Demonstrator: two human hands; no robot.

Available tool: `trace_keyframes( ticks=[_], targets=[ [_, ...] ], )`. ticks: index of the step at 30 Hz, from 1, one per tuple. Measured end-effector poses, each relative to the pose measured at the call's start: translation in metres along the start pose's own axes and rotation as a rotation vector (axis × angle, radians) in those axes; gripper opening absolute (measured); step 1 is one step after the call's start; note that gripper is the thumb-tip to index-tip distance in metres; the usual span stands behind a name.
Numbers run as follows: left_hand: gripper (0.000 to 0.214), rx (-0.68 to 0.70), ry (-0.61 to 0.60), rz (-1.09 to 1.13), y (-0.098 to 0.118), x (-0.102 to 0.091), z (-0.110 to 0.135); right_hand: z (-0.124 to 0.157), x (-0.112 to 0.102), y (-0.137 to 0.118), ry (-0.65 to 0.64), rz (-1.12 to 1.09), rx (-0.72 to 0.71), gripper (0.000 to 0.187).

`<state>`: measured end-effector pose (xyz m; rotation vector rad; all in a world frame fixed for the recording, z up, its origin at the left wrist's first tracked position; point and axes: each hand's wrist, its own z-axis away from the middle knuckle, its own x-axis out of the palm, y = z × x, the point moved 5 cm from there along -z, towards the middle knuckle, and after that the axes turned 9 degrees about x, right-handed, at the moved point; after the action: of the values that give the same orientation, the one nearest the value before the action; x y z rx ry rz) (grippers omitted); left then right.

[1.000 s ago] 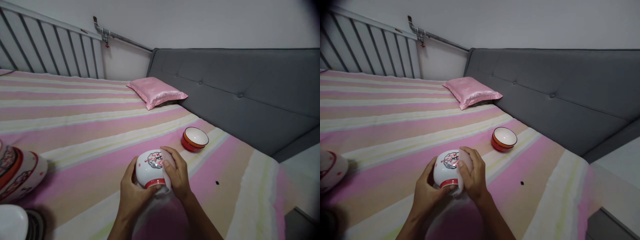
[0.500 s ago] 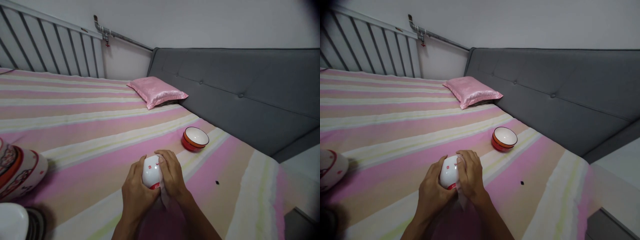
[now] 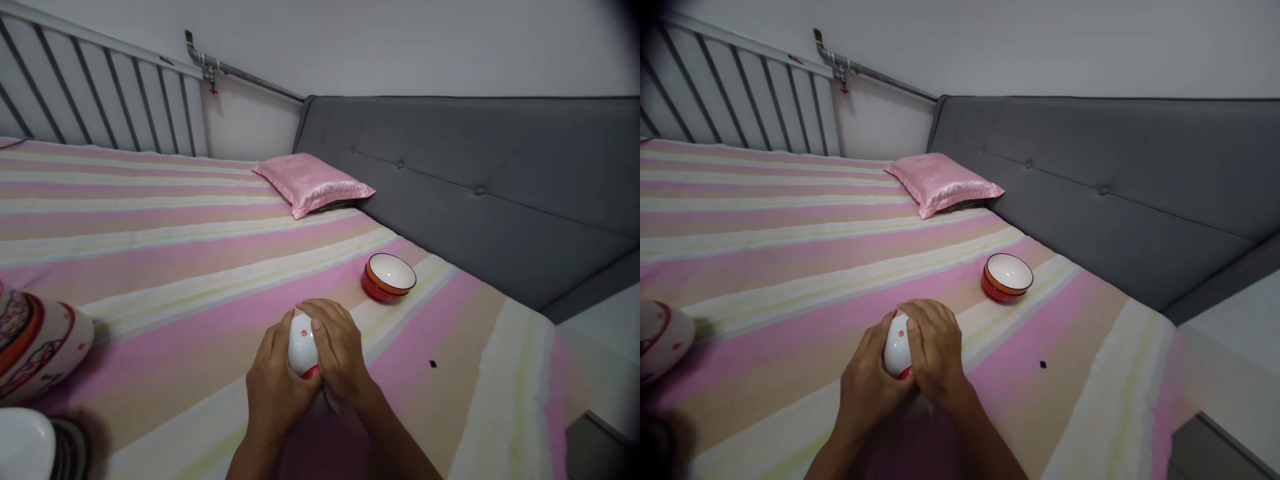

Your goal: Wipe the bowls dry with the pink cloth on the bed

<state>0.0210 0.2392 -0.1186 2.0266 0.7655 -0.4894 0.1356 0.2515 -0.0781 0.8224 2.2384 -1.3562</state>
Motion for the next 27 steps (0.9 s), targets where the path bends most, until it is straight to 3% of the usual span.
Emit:
trace_keyframes(
  ticks=[8, 18, 22, 27],
  targets=[
    [0.075, -0.102, -0.014, 0.013, -0.006, 0.000, 0.000, -0.004, 0.004, 0.028, -0.012, -0.304, 0.135, 0.043],
    [0.076, -0.181, -0.009, 0.020, -0.009, -0.003, -0.002, 0.001, 0.030, 0.066, 0.029, -0.812, 0.388, 0.046],
    [0.078, -0.123, 0.011, 0.029, -0.009, -0.004, -0.001, 0.002, 0.024, 0.058, 0.036, -0.714, 0.353, 0.047],
    [0.080, -0.047, 0.007, -0.001, -0.007, -0.004, 0.000, 0.002, 0.004, 0.024, 0.002, -0.306, 0.124, 0.046]
  ],
)
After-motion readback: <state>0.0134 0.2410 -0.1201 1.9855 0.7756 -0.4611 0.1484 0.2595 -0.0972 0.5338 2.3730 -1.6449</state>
